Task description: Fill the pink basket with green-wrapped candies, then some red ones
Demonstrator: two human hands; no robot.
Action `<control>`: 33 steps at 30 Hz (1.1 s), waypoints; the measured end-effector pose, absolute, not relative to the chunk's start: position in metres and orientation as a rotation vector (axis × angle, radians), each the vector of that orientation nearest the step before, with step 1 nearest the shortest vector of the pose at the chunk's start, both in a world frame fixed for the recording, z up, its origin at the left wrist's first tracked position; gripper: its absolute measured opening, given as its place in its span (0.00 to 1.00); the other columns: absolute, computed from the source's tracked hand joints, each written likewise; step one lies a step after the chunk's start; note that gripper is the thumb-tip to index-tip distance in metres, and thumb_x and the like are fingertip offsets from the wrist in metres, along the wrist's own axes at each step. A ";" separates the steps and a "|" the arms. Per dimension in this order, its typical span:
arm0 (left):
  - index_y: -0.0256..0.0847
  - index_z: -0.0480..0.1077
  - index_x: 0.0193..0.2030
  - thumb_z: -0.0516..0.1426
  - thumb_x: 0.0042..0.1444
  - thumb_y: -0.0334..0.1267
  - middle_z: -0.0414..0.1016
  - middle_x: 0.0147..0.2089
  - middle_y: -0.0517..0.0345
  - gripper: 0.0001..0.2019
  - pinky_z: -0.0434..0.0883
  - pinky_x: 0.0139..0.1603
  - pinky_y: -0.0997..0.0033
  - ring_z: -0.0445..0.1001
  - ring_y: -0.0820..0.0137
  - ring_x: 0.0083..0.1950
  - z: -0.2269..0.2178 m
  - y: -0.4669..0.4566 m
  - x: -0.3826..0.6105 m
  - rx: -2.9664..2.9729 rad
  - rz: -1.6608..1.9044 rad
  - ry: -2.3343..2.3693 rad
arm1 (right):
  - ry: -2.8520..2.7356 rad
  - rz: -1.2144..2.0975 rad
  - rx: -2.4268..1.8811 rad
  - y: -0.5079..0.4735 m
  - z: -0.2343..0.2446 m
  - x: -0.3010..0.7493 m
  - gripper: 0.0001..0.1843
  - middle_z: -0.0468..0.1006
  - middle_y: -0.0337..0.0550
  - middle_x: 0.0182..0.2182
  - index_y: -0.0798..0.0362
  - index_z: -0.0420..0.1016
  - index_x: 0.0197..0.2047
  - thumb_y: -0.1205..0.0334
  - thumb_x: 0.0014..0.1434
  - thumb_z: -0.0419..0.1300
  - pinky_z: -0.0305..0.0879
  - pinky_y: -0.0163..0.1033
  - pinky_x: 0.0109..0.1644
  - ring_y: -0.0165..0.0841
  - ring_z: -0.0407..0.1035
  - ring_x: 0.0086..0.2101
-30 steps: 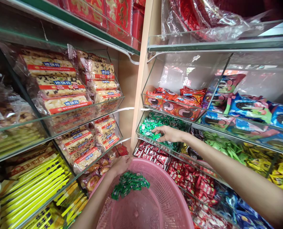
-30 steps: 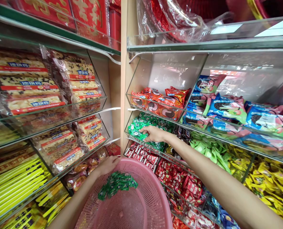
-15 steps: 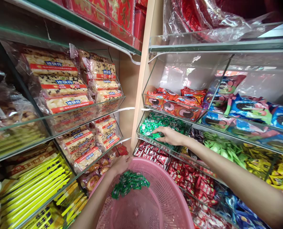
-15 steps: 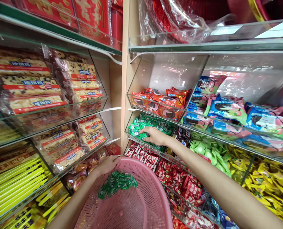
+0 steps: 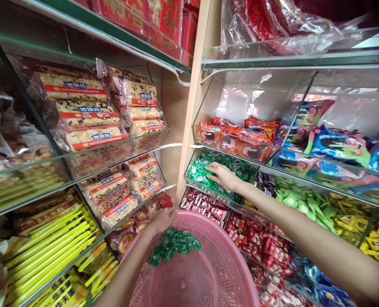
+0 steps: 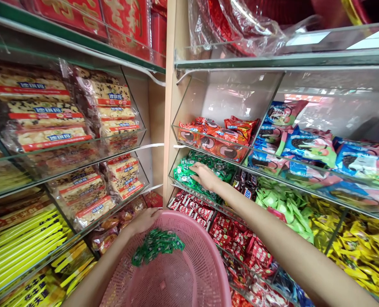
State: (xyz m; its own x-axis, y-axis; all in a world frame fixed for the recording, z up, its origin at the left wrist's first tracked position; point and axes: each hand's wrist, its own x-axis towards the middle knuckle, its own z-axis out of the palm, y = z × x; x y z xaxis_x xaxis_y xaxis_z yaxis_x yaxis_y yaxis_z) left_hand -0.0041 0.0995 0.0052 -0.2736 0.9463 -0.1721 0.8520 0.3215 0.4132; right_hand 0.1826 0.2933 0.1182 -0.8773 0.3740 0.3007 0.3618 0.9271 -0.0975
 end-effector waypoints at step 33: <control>0.42 0.72 0.38 0.39 0.61 0.48 0.77 0.44 0.49 0.23 0.64 0.41 0.69 0.74 0.61 0.45 0.000 0.098 -0.001 1.654 0.328 2.225 | -3.069 0.020 0.213 0.127 -0.017 0.160 0.12 0.72 0.42 0.41 0.52 0.67 0.47 0.67 0.60 0.52 0.59 0.39 0.45 0.33 0.63 0.42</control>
State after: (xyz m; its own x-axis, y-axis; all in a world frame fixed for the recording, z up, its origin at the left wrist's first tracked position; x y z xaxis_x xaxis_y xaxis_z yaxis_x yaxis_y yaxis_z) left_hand -0.0009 0.0983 -0.0004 -0.2586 0.9561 -0.1381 0.8757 0.2923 0.3844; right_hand 0.1604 0.1274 -0.0168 -0.9883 -0.1376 0.0663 -0.1385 0.9903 -0.0087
